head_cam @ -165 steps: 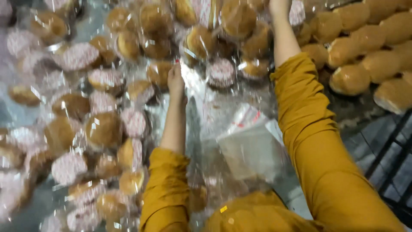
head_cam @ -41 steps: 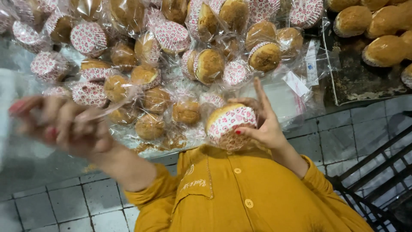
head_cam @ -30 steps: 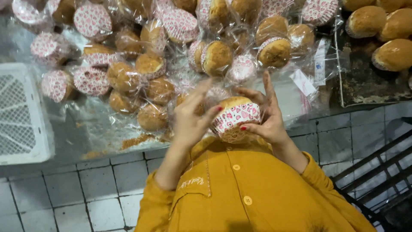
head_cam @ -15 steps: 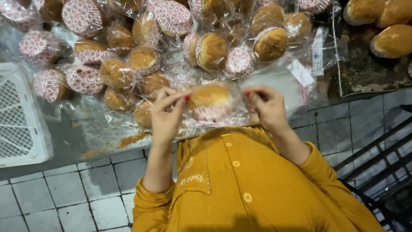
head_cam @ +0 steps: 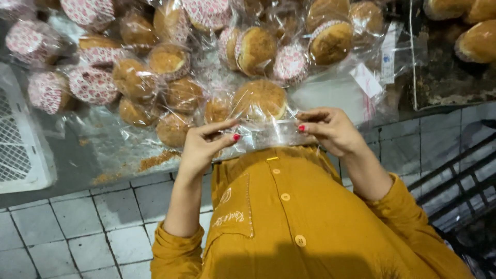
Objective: Wrapping individual bread rolls in plastic bags at a bakery production area
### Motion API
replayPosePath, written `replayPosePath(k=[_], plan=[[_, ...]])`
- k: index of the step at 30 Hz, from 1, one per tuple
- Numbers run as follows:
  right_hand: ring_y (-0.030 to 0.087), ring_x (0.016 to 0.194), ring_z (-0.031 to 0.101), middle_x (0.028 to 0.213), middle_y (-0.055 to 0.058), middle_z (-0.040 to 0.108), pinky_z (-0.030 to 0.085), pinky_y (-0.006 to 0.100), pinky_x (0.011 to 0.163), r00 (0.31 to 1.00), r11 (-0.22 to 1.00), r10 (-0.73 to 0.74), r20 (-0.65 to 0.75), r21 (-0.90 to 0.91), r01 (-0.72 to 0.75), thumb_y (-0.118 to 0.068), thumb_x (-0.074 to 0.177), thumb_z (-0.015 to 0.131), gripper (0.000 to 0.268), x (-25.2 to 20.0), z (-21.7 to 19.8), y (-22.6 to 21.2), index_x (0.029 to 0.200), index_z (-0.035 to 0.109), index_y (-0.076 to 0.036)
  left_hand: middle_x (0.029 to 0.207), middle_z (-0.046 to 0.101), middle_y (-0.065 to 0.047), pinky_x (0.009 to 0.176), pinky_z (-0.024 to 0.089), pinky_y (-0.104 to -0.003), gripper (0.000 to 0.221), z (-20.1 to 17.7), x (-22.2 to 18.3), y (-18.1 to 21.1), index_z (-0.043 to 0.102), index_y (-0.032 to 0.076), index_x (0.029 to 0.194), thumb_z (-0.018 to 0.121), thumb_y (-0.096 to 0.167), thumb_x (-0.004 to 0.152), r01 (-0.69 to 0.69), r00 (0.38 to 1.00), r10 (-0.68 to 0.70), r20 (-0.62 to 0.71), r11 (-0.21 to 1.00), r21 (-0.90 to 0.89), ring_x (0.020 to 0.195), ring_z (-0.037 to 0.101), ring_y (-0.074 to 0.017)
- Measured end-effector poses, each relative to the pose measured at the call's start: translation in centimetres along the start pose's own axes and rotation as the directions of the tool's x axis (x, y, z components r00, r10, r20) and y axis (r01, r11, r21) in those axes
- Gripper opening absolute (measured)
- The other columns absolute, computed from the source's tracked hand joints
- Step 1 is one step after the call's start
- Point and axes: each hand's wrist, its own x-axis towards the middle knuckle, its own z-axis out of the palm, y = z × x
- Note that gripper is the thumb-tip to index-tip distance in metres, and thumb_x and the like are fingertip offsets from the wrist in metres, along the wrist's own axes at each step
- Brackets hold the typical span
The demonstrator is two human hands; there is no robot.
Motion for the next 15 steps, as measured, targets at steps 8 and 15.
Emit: replayPosePath(k=[8, 15], plan=[[0.011, 0.051, 0.064, 0.138, 0.045, 0.047, 0.061, 0.022, 0.053, 0.972, 0.96, 0.177, 0.154, -0.244, -0.136, 0.0, 0.083, 0.079, 0.06, 6.0, 1.7, -2.7, 0.134, 0.051, 0.016, 0.139, 0.056, -0.031, 0.087, 0.062, -0.039, 0.059, -2.6, 6.1, -4.4, 0.061, -0.005, 0.132, 0.085, -0.001, 0.078, 0.101, 0.99, -0.072, 0.125, 0.963, -0.248, 0.099, 0.07, -0.0276], [0.017, 0.094, 0.076, 0.116, 0.015, 0.072, 0.065, 0.026, 0.082, 0.985, 0.982, -0.03, 0.167, -0.177, 0.06, 0.011, 0.074, 0.083, 0.057, 11.4, 1.4, -0.4, 0.128, 0.063, 0.007, 0.136, 0.063, -0.018, 0.083, 0.065, -0.026, 0.063, -4.3, 10.8, -5.0, 0.062, 0.003, 0.132, 0.087, -0.005, 0.076, -0.014, 0.995, 0.033, 0.099, 0.982, -0.19, 0.096, 0.073, -0.013]])
